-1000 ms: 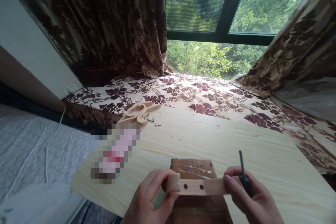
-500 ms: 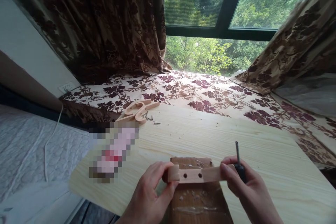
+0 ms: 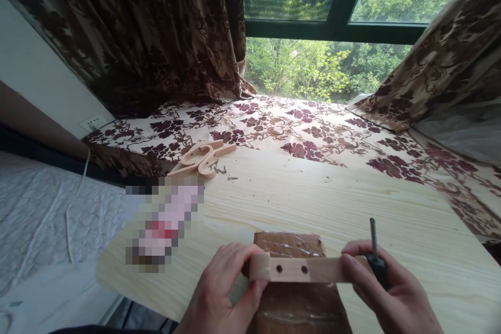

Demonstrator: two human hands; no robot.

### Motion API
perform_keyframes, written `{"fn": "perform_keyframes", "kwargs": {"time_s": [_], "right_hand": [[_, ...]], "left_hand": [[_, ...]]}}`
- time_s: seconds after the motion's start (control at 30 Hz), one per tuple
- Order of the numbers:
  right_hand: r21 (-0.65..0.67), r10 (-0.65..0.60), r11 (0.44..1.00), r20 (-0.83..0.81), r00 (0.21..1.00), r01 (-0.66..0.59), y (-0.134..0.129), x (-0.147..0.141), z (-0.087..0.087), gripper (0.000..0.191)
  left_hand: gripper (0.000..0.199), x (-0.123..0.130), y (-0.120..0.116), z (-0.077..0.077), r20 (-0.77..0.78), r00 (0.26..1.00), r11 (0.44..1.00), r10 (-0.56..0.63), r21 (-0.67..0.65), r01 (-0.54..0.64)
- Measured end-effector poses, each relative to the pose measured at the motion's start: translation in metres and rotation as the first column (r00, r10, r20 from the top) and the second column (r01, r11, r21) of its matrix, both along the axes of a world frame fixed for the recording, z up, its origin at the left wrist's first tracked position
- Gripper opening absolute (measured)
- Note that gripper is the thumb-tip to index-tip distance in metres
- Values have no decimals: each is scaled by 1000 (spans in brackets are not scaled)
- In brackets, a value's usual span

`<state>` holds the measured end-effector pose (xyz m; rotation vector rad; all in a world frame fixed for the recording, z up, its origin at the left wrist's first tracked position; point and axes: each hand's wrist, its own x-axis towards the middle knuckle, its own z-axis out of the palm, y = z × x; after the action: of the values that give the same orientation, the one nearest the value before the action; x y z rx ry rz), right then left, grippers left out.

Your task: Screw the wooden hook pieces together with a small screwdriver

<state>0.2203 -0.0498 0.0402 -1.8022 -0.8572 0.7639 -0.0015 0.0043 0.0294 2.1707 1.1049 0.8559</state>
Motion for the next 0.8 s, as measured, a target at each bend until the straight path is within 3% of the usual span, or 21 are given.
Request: {"fn": "perform_keyframes", "kwargs": {"time_s": [0.2,0.43,0.67,0.8], "right_hand": [[61,9,998,-126,992,-1,12,7,-11,29],[89,-18,996,-96,995,27,12,5,-13,26],[45,0,999,-80,997,3,7,3,-7,31],[14,-1,1000,-52,999,2,-4,-1,-1,32]], "left_hand": [[9,5,10,-1,-15,1000,990,-19,-137,17],[8,4,9,-3,-23,999,978,-25,-207,20],[8,3,6,2,-13,1000,986,-21,-166,18],[9,-1,0,3,8,999,999,-46,-14,46]]}}
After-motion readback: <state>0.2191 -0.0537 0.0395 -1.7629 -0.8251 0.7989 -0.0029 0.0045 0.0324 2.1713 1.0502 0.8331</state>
